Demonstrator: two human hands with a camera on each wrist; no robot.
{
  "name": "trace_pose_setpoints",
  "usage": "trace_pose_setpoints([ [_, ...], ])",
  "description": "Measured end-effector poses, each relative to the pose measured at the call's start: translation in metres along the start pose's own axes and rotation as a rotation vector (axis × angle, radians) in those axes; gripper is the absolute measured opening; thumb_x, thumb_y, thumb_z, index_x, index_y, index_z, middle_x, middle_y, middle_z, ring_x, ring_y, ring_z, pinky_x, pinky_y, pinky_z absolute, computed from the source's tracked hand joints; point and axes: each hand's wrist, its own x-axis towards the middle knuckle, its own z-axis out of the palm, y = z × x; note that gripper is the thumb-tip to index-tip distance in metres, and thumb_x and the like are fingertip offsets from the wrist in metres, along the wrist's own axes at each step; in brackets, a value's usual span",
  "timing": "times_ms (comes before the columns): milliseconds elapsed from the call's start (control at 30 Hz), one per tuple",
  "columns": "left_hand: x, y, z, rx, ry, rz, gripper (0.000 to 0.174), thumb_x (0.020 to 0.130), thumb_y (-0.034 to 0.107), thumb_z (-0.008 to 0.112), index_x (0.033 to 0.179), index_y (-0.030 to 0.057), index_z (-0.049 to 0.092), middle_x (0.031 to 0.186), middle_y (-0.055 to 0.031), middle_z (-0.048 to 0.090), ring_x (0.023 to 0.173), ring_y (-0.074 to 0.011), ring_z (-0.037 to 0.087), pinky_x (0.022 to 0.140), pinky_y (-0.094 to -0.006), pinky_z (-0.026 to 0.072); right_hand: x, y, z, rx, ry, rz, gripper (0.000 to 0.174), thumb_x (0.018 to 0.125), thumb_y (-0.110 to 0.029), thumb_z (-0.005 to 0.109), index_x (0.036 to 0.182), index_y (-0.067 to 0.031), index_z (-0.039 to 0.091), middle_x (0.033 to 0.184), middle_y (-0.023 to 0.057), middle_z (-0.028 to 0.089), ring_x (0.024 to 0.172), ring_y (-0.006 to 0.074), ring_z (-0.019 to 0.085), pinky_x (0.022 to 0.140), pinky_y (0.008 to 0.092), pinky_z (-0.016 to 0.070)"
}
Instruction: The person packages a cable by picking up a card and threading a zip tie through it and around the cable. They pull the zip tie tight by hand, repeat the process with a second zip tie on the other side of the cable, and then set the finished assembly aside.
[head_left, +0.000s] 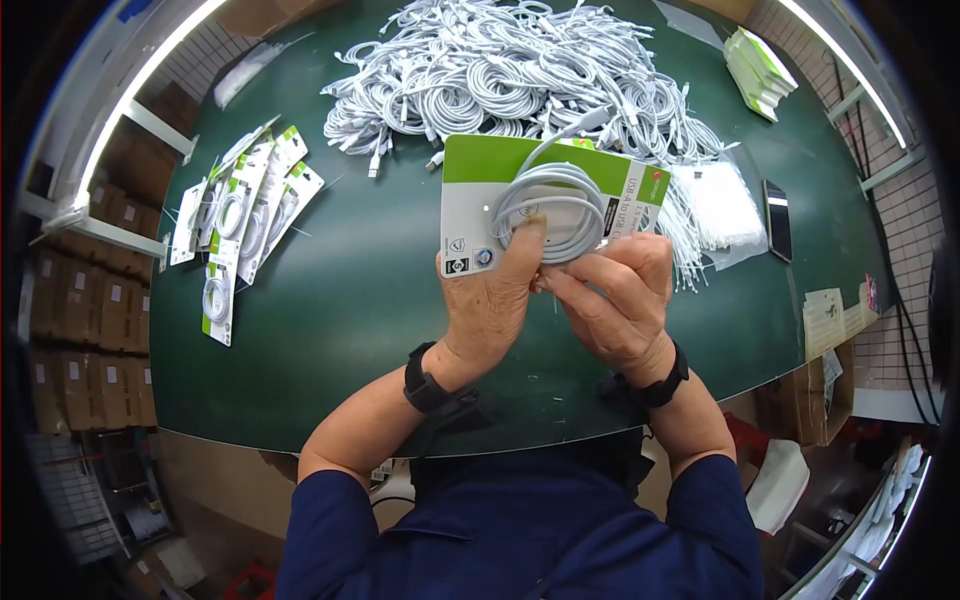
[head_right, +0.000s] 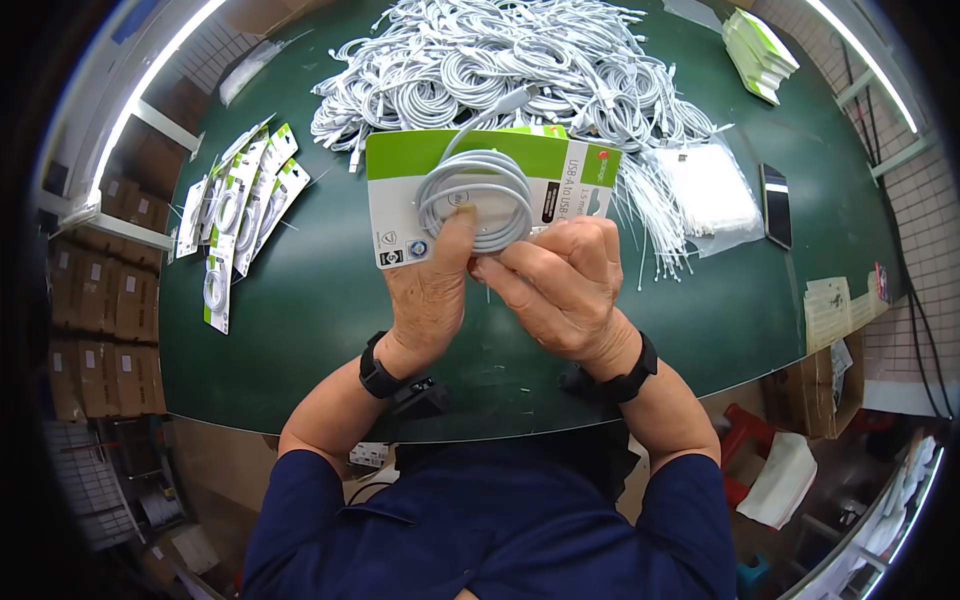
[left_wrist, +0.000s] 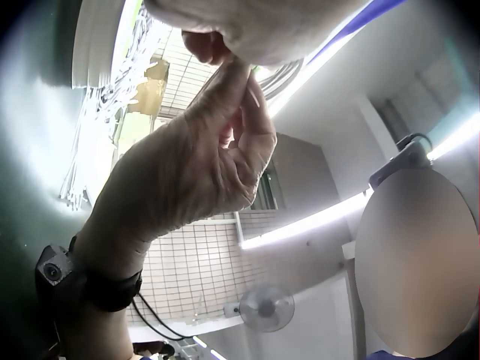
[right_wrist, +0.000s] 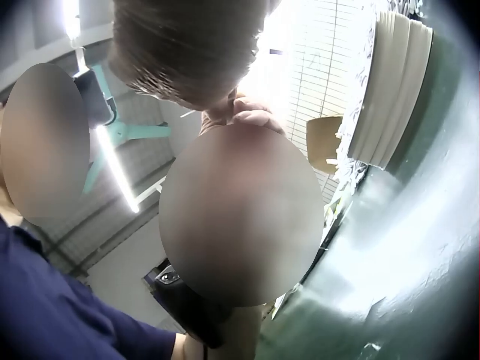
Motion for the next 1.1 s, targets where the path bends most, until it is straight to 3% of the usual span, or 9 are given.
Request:
trace_pose_setpoints([
  [67, -0.001, 0.001, 0.003, -0.072, 0.035, -0.017, 0.022, 0.097, 0.007, 0.067, 0.116, 0.0153, 0.071, 0.096, -0.0031, 0.065, 0.069, -0.0110, 0.065, 0.056, -0.0245, 0.0508, 0.000, -0.002, -0.002, 0.007, 0.008, -0.029, 0.030, 0.066, -0.015, 0.079, 0.096, -0.0134, 0.079, 0.094, -0.0068, 0.067, 0.088, 0.0170, 0.060, 0.074, 0.0360, 0.0432],
  [167, 0.002, 0.022, -0.001, -0.472, 0.017, -0.305, 0.019, 0.096, 0.007, 0.068, 0.113, 0.0132, 0.072, 0.089, -0.0021, 0.065, 0.064, -0.0086, 0.064, 0.055, -0.0229, 0.0506, 0.002, -0.005, -0.004, 0.079, -0.008, -0.010, 0.030, 0.065, -0.014, 0.079, 0.095, -0.0116, 0.079, 0.096, -0.0056, 0.069, 0.088, 0.0167, 0.060, 0.074, 0.0363, 0.0439],
  [300, 0.002, 0.022, -0.001, -0.440, 0.029, -0.254, 0.011, 0.095, 0.007, 0.070, 0.106, 0.0074, 0.072, 0.084, -0.0019, 0.067, 0.063, -0.0066, 0.063, 0.054, -0.0229, 0.0508, 0.000, -0.005, -0.003, 0.122, 0.018, -0.019, 0.028, 0.065, -0.014, 0.080, 0.093, -0.0098, 0.078, 0.096, -0.0036, 0.071, 0.086, 0.0160, 0.062, 0.072, 0.0345, 0.0446],
  [433, 0.007, 0.027, -0.001, -0.635, 0.055, -0.443, 0.007, 0.093, 0.007, 0.073, 0.097, 0.0019, 0.069, 0.082, -0.0023, 0.068, 0.060, -0.0061, 0.063, 0.051, -0.0225, 0.0505, 0.000, -0.006, -0.003, 0.170, 0.033, -0.028, 0.028, 0.066, -0.013, 0.080, 0.094, -0.0081, 0.077, 0.097, -0.0004, 0.072, 0.082, 0.0166, 0.066, 0.068, 0.0319, 0.0473],
  [733, 0.011, 0.032, 0.000, -0.655, 0.088, -0.495, 0.015, 0.091, 0.007, 0.074, 0.101, 0.0002, 0.065, 0.081, -0.0044, 0.068, 0.059, -0.0086, 0.063, 0.049, -0.0236, 0.0504, -0.004, -0.005, 0.001, 0.323, 0.048, -0.032, 0.027, 0.070, -0.009, 0.078, 0.097, -0.0053, 0.075, 0.101, 0.0066, 0.074, 0.082, 0.0189, 0.071, 0.064, 0.0304, 0.0507],
  [867, 0.013, 0.036, 0.000, -0.661, 0.096, -0.516, 0.016, 0.091, 0.005, 0.073, 0.104, -0.0010, 0.064, 0.082, -0.0057, 0.068, 0.058, -0.0092, 0.063, 0.048, -0.0238, 0.0502, -0.005, -0.008, -0.009, 0.400, -0.061, 0.011, 0.038, 0.076, -0.001, 0.085, 0.109, -0.0089, 0.069, 0.109, 0.0062, 0.072, 0.088, 0.0221, 0.072, 0.067, 0.0341, 0.0553],
  [967, 0.012, 0.037, 0.001, -0.632, 0.092, -0.508, 0.018, 0.092, 0.005, 0.072, 0.106, -0.0026, 0.063, 0.084, -0.0073, 0.068, 0.058, -0.0097, 0.063, 0.047, -0.0237, 0.0500, -0.006, -0.008, -0.009, 0.412, -0.055, -0.007, 0.038, 0.075, -0.003, 0.085, 0.110, -0.0082, 0.069, 0.111, 0.0071, 0.072, 0.088, 0.0223, 0.072, 0.068, 0.0340, 0.0554],
  [1067, 0.013, 0.038, 0.001, -0.634, 0.087, -0.535, 0.019, 0.092, 0.005, 0.072, 0.107, -0.0039, 0.063, 0.084, -0.0084, 0.068, 0.058, -0.0101, 0.063, 0.047, -0.0238, 0.0502, -0.002, -0.008, -0.003, 0.433, 0.062, -0.058, 0.022, 0.071, -0.011, 0.077, 0.092, -0.0038, 0.075, 0.100, 0.0089, 0.075, 0.077, 0.0185, 0.071, 0.063, 0.0294, 0.0499],
  [1100, 0.013, 0.037, 0.001, -0.635, 0.085, -0.553, 0.019, 0.092, 0.005, 0.072, 0.107, -0.0042, 0.063, 0.084, -0.0087, 0.068, 0.057, -0.0102, 0.063, 0.046, -0.0238, 0.0502, -0.002, -0.009, -0.003, 0.445, 0.062, -0.059, 0.022, 0.072, -0.011, 0.077, 0.092, -0.0040, 0.075, 0.101, 0.0092, 0.075, 0.077, 0.0184, 0.070, 0.063, 0.0294, 0.0498],
])
